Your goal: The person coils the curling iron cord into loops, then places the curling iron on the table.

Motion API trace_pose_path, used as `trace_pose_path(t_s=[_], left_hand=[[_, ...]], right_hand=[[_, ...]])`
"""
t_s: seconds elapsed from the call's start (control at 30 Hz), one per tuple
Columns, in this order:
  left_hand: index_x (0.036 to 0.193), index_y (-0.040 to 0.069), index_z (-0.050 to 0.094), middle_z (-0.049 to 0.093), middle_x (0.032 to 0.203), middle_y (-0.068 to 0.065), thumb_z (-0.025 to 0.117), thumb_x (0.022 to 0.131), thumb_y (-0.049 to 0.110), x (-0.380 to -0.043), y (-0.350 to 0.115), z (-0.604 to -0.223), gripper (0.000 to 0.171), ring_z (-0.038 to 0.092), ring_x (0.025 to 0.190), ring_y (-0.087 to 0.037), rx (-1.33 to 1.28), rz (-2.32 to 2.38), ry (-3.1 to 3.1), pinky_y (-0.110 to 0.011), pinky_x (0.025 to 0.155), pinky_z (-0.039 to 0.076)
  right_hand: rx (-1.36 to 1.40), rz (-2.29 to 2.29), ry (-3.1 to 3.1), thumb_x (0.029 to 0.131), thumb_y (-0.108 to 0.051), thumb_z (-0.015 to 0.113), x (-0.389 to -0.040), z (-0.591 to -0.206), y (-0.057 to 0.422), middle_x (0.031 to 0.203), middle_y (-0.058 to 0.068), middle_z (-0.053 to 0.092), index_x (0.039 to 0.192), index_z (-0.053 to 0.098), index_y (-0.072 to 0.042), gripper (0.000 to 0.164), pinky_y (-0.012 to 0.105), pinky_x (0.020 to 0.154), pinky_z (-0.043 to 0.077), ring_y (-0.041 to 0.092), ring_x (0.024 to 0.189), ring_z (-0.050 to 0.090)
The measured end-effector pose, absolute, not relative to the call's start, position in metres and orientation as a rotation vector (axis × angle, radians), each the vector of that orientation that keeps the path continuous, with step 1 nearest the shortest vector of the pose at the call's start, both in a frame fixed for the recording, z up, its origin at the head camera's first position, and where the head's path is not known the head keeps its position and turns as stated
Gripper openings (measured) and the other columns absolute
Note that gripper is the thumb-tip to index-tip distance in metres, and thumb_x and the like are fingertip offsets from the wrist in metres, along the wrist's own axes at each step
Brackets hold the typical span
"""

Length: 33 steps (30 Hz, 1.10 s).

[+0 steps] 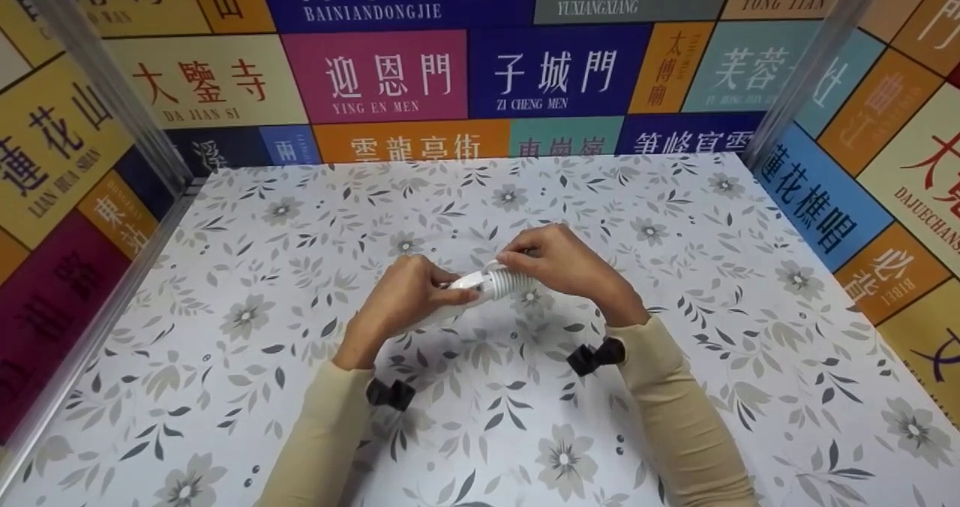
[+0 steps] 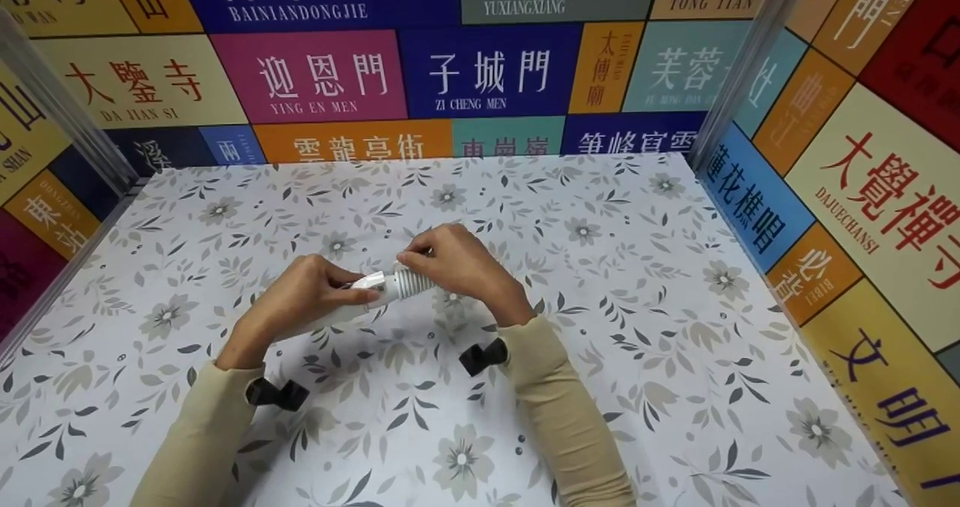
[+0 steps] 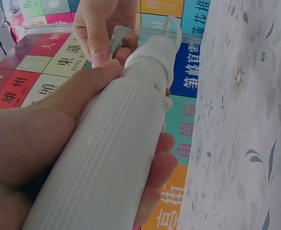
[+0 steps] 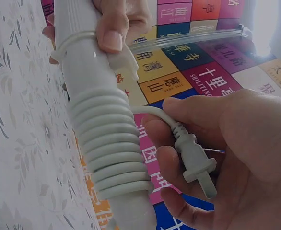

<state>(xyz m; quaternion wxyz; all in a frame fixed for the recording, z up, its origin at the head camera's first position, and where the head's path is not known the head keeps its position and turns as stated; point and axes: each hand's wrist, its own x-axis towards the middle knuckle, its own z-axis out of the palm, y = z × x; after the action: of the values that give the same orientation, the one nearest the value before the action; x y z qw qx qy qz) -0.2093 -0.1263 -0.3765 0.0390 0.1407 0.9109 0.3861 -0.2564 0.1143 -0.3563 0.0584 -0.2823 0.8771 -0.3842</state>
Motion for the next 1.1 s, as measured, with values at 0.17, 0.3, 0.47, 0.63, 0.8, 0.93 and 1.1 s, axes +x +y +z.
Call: trace_pose_path(t_s=[0.17, 0.3, 0.47, 0.63, 0.8, 0.93, 1.1], left_hand=[[0.101, 0.015, 0.081, 0.077, 0.079, 0.001, 0.081, 0.082, 0.042, -0.2097, -0.1263, -0.3764, 0.034, 0.043, 0.050, -0.007, 0.335, 1.208, 2.844, -0.024, 0.052, 0.037], [0.100, 0.014, 0.081, 0.077, 0.079, -0.002, 0.081, 0.082, 0.043, -0.2103, -0.1265, -0.3765, 0.034, 0.046, 0.053, -0.008, 0.292, 1.217, 2.888, -0.024, 0.053, 0.039], [0.098, 0.015, 0.082, 0.078, 0.080, -0.001, 0.080, 0.083, 0.042, -0.2111, -0.1278, -0.3763, 0.031, 0.049, 0.053, -0.009, 0.251, 1.254, 2.898, -0.024, 0.052, 0.038], [0.098, 0.014, 0.082, 0.079, 0.088, -0.003, 0.080, 0.083, 0.043, -0.2121, -0.1288, -0.3757, 0.032, 0.057, 0.062, -0.011, 0.210, 1.275, 2.919, -0.025, 0.057, 0.044], [0.100, 0.011, 0.081, 0.079, 0.096, -0.007, 0.079, 0.084, 0.041, -0.2134, -0.1293, -0.3748, 0.034, 0.063, 0.069, -0.014, 0.159, 1.277, 2.922, -0.025, 0.060, 0.047], [0.102, 0.010, 0.080, 0.079, 0.097, -0.008, 0.079, 0.085, 0.041, -0.2139, -0.1301, -0.3739, 0.036, 0.064, 0.069, -0.014, 0.121, 1.271, 2.908, -0.024, 0.060, 0.047], [0.102, 0.011, 0.081, 0.079, 0.097, -0.006, 0.078, 0.085, 0.041, -0.2149, -0.1318, -0.3742, 0.035, 0.062, 0.069, -0.014, 0.131, 1.292, 2.890, -0.024, 0.059, 0.045]], right_hand=[[-0.859, -1.197, 2.648, 0.099, -0.025, 0.063, -0.2543, -0.3557, 0.1123, 0.103, 0.008, 0.075, 0.107, 0.078, -0.009, 0.023, 0.034, 0.082, 0.052, 0.018, 0.090, 0.064], [-0.833, -1.198, 2.644, 0.100, -0.026, 0.062, -0.2509, -0.3529, 0.1108, 0.106, 0.005, 0.073, 0.111, 0.077, -0.013, 0.023, 0.034, 0.081, 0.051, 0.019, 0.089, 0.062], [-0.846, -1.207, 2.644, 0.102, -0.027, 0.059, -0.2480, -0.3503, 0.1093, 0.109, 0.003, 0.071, 0.116, 0.076, -0.016, 0.024, 0.035, 0.083, 0.050, 0.018, 0.094, 0.062], [-0.895, -1.236, 2.629, 0.103, -0.022, 0.057, -0.2474, -0.3505, 0.1096, 0.108, 0.008, 0.067, 0.119, 0.075, -0.012, 0.026, 0.034, 0.079, 0.047, 0.019, 0.089, 0.058], [-0.932, -1.235, 2.614, 0.100, -0.020, 0.061, -0.2481, -0.3515, 0.1092, 0.106, 0.009, 0.067, 0.120, 0.075, -0.013, 0.025, 0.031, 0.076, 0.045, 0.017, 0.086, 0.054], [-0.961, -1.231, 2.600, 0.099, -0.020, 0.064, -0.2483, -0.3528, 0.1077, 0.103, 0.008, 0.068, 0.119, 0.075, -0.014, 0.024, 0.031, 0.074, 0.046, 0.016, 0.084, 0.053], [-0.988, -1.236, 2.585, 0.098, -0.019, 0.065, -0.2469, -0.3557, 0.1047, 0.100, 0.007, 0.067, 0.120, 0.075, -0.014, 0.024, 0.031, 0.077, 0.045, 0.015, 0.086, 0.054]])
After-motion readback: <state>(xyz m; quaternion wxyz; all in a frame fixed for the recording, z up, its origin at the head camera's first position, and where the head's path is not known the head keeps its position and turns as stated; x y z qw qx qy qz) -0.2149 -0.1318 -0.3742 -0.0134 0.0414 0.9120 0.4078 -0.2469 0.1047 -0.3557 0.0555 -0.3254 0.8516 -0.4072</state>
